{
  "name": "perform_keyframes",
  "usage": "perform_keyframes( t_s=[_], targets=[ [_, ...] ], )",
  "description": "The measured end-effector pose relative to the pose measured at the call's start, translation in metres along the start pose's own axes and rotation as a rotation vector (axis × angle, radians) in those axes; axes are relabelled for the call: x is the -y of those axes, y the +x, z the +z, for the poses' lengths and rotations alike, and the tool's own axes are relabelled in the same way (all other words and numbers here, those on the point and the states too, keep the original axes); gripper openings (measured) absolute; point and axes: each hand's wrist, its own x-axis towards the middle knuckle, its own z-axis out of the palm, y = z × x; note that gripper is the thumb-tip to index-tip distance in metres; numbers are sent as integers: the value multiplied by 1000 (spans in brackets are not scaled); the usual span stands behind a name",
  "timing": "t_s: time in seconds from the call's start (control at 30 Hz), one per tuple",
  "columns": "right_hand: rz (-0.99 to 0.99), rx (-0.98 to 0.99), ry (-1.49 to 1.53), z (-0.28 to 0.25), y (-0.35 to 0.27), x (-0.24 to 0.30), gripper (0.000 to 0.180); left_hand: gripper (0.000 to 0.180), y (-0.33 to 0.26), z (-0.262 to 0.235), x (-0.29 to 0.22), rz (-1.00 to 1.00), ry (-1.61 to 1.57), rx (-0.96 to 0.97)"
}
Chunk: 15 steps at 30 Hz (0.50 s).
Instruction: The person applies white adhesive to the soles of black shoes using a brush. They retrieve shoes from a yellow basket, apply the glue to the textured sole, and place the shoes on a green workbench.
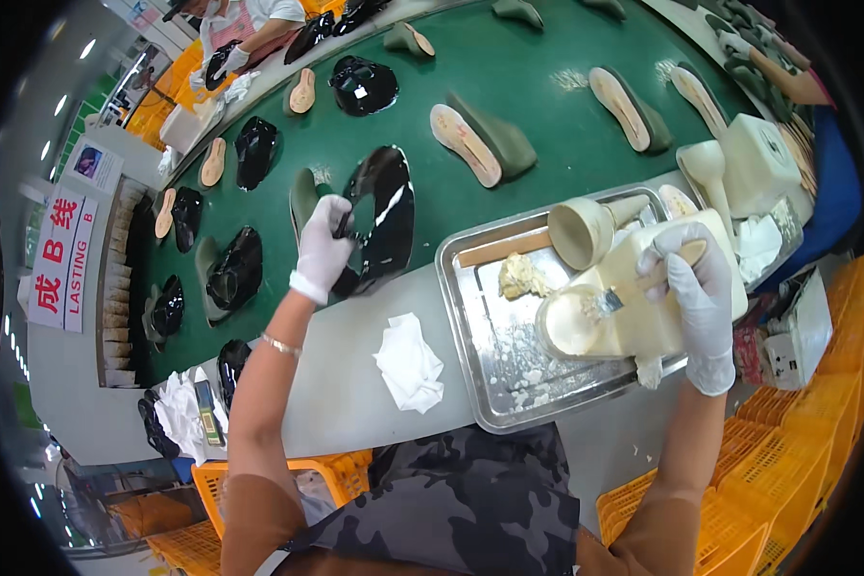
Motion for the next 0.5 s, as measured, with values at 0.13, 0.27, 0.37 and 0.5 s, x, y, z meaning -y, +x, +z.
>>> perform_keyframes(
  t_s=[0.13,0.27,0.37,0.5],
  targets=[
    [-14,-22,17,0,0,-1,25,36,50,5,30,-65,287,-17],
    [-15,-32,35,2,1,0,27,46,77,12,47,-201,487,-27],
    [-22,-35,32,5,1,2,28,51,81,13,58,-206,507,-34],
    [-27,-16,34,4,1,1,28,49,59,0,69,47,453,-150]
  ],
)
